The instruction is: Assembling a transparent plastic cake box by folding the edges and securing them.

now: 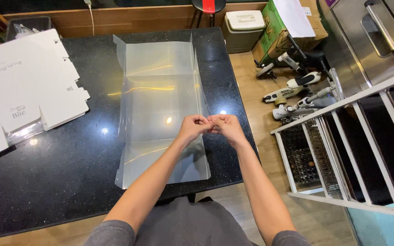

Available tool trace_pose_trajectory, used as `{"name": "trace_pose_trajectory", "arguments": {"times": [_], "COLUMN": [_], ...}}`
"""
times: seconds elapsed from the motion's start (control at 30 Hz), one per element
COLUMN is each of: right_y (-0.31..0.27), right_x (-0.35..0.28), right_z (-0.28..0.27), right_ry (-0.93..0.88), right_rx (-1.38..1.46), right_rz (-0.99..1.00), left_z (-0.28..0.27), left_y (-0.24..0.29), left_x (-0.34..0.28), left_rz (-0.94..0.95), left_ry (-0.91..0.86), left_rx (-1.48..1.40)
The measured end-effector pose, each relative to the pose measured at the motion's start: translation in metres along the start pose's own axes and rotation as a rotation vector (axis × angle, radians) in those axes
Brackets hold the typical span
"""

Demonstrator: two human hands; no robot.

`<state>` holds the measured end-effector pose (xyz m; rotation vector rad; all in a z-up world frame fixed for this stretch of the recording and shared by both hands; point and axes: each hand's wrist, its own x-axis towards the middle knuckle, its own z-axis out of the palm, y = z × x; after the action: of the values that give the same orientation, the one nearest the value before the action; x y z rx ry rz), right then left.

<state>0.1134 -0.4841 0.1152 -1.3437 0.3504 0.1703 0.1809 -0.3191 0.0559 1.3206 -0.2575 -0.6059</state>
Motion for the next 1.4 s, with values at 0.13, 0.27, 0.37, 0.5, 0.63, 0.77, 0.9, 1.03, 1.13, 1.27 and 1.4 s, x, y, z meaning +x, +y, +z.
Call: {"name": "trace_pose_trajectory", "arguments": {"times": [0.13, 0.27, 0.37, 0.5, 0.63, 0.77, 0.9, 1.03, 1.13, 1.27, 1.4], "right_y": [0.0, 0.001, -0.002, -0.005, -0.012, -0.004, 0.007, 0.014, 0.012, -0.003, -0.006], "right_x": [-0.001, -0.004, -0.005, -0.01, -0.011, -0.006, -0.002, -0.002, -0.007, -0.025, -0.036], "right_z": [0.0, 0.0, 0.001, 0.002, 0.007, 0.004, 0.0, 0.003, 0.01, 0.026, 0.031], "right_ry": [0.011, 0.025, 0.027, -0.001, 0.029, 0.044, 0.053, 0.078, 0.057, 0.191, 0.23], "right_rx": [0.008, -0.038, -0.03, -0.042, -0.048, -0.044, -0.047, -0.069, -0.114, -0.339, -0.388], "right_rz": [0.002, -0.002, -0.013, -0.04, -0.021, -0.036, -0.076, -0.093, -0.145, -0.181, -0.202], "left_z": [-0.001, -0.004, -0.005, -0.002, -0.007, -0.008, 0.004, 0.013, 0.016, 0.013, 0.015], "left_y": [0.004, 0.0, 0.008, 0.02, 0.009, 0.002, 0.032, 0.037, 0.031, 0.015, 0.008], "left_x": [-0.002, -0.001, -0.004, -0.006, 0.0, 0.0, -0.022, -0.029, -0.028, -0.022, -0.021], "left_rz": [-0.005, 0.032, 0.056, 0.022, 0.024, 0.055, 0.086, 0.085, 0.086, 0.112, 0.16], "left_ry": [-0.012, -0.035, -0.054, -0.076, -0.089, -0.069, 0.003, 0.046, 0.053, 0.032, 0.061], "left_rx": [0.01, 0.025, 0.032, 0.026, 0.021, 0.046, 0.145, 0.191, 0.147, 0.122, 0.282]}}
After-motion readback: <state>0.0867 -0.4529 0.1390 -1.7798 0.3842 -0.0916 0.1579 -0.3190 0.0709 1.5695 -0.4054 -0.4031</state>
